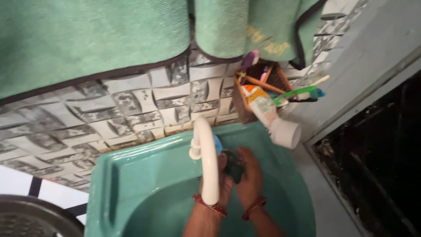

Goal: The person cleans a teal bathroom sink using a green scrubbing sponge. They scrub the basin, the faucet, and the surrounding tiled area, repeatedly rinsing the sponge under running water to remove debris.

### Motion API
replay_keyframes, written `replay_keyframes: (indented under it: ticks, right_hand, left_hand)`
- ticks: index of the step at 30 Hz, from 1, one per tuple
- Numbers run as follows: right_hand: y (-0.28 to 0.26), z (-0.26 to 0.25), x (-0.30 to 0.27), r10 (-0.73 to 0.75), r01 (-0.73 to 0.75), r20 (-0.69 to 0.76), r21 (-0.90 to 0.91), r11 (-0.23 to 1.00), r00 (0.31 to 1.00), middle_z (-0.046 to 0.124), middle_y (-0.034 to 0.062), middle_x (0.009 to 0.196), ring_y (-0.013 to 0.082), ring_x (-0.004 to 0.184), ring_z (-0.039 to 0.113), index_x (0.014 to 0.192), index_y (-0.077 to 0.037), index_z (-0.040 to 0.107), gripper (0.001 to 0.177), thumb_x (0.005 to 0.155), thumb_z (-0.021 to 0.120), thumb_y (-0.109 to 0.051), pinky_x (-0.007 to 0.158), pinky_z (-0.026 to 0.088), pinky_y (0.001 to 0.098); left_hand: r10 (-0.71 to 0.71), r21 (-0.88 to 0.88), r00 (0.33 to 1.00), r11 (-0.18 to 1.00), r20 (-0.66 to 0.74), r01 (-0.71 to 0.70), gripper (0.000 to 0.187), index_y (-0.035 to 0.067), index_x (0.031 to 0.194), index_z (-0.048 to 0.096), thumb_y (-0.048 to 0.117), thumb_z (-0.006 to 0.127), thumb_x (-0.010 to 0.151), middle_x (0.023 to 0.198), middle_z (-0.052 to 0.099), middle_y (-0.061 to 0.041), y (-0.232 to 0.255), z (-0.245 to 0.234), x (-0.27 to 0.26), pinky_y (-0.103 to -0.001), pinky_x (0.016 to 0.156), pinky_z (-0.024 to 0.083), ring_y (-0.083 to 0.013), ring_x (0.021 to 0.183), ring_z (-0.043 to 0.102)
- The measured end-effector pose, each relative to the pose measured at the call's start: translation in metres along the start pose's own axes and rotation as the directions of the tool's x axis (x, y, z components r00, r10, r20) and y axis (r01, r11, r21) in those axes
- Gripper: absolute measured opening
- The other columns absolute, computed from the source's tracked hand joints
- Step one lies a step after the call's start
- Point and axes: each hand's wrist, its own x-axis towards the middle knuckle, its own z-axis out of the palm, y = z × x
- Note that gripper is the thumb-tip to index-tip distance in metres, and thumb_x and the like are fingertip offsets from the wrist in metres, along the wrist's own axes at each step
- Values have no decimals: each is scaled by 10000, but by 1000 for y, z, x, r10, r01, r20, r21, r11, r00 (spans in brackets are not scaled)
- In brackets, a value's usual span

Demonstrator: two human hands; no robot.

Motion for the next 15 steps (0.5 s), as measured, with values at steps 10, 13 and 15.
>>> replay_keyframes:
  ticks: [10, 13, 15]
  right_hand:
    - [-23, 28, 14, -191, 464, 596, -345, 816, 780, 504, 193, 1509, 419, 1336, 447, 1449, -48, 503, 548, 945, 579, -250, 1192, 178, 585]
    - [-14, 30, 37, -133, 542, 689, -421, 727, 713, 496, 204, 1478, 431, 1333, 440, 1441, -48, 491, 536, 979, 539, -314, 1213, 192, 568]
    - [-5, 20, 45, -219, 577, 650, -407, 708, 727, 477, 266, 1441, 442, 1321, 431, 1396, -36, 507, 557, 938, 563, -347, 1143, 217, 563]
  left_hand:
    - [-209, -334, 902, 939, -379, 78, 423, -11, 1294, 584, 263, 484, 987, 1135, 712, -173, 12, -77, -19, -443, 835, 588, -315, 985, 712]
    - [-130, 81, 877, 979, -463, 188, 492, 47, 1343, 588, 324, 482, 950, 1146, 757, -130, 16, -75, -28, -409, 886, 591, -271, 1020, 748]
    - [-89, 438, 872, 838, -481, 326, 480, 41, 1358, 579, 293, 492, 958, 1171, 738, -126, 11, -76, -28, -407, 892, 579, -262, 1039, 730]
